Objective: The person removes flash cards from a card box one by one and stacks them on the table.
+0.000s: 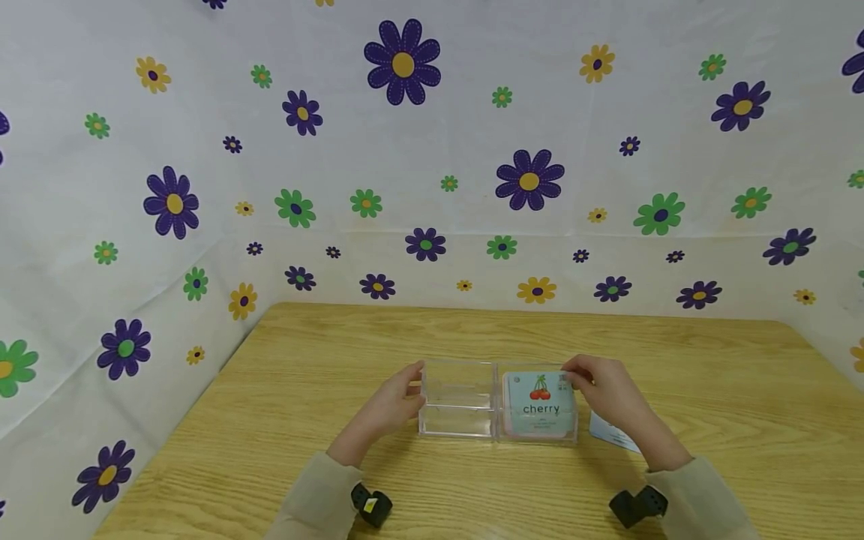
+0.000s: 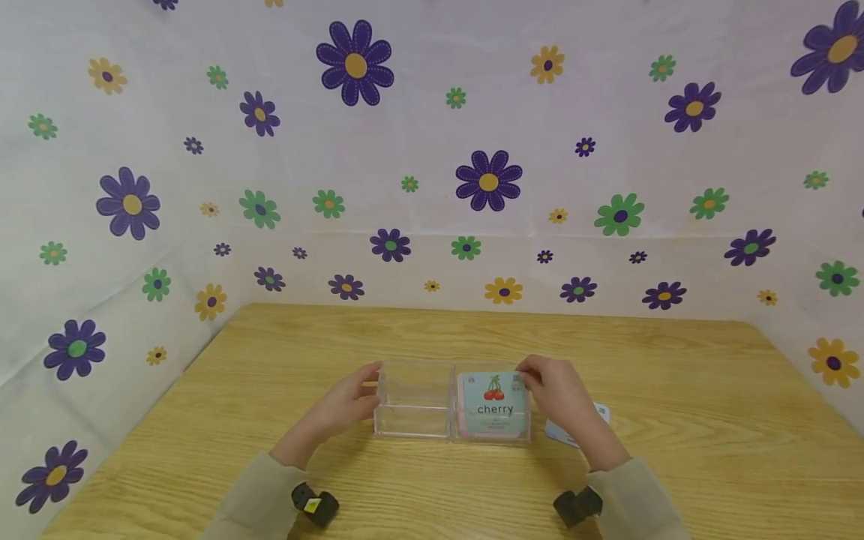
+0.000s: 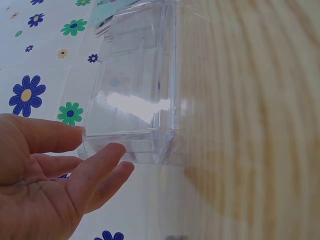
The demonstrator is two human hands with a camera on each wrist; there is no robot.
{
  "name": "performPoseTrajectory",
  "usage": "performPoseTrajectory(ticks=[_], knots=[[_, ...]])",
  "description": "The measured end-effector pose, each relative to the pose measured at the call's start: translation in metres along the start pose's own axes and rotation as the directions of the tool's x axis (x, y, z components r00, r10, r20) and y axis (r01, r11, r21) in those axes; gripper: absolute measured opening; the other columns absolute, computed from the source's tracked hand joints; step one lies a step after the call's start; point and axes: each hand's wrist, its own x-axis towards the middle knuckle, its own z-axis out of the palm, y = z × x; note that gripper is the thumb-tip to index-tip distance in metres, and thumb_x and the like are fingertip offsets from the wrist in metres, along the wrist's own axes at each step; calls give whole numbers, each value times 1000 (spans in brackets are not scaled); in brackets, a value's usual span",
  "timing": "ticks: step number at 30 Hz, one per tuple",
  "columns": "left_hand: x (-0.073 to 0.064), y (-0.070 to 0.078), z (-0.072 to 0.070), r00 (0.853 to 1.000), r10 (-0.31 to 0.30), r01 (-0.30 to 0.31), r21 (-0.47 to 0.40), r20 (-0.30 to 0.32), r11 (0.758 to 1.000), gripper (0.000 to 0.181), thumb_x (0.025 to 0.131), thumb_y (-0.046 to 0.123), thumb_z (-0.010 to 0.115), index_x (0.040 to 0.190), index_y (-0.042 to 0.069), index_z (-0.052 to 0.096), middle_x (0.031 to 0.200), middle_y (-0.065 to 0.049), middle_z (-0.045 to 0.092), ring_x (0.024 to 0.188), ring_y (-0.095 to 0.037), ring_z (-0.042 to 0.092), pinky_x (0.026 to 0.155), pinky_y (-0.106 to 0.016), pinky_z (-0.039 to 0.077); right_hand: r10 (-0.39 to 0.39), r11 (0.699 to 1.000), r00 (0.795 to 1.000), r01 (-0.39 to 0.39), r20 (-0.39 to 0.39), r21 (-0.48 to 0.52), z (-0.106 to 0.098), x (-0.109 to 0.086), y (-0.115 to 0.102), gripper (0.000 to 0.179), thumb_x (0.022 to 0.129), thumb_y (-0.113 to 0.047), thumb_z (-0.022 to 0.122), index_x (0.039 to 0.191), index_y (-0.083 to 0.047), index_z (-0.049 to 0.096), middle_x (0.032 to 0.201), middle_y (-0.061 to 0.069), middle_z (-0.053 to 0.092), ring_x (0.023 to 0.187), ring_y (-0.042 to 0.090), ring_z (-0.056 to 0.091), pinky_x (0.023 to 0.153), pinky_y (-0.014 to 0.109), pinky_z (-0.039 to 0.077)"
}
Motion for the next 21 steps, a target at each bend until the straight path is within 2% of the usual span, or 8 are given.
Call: performPoseTrajectory(ticks=[8,21], knots=[[0,-1,0,1000,-13,13,2,-1,1000,53,89,-5,44,136,-8,20,132,-29,30,115,-42,38,79,-43,47,49,997,999,-49,4,53,-2,1,-2,13,86,5,51,94,5,61,83,11,61,70,21,57,60,30,50],[0,1,-2,1000,-11,11,14,-1,1000,53,89,-5,44,136,-8,20,131,-29,31,114,-43,38,78,-43,47,48,997,998,-46,-32,55,-3,1,-5,12,87,5,50,93,6,60,81,10,61,71,22,58,61,32,50]])
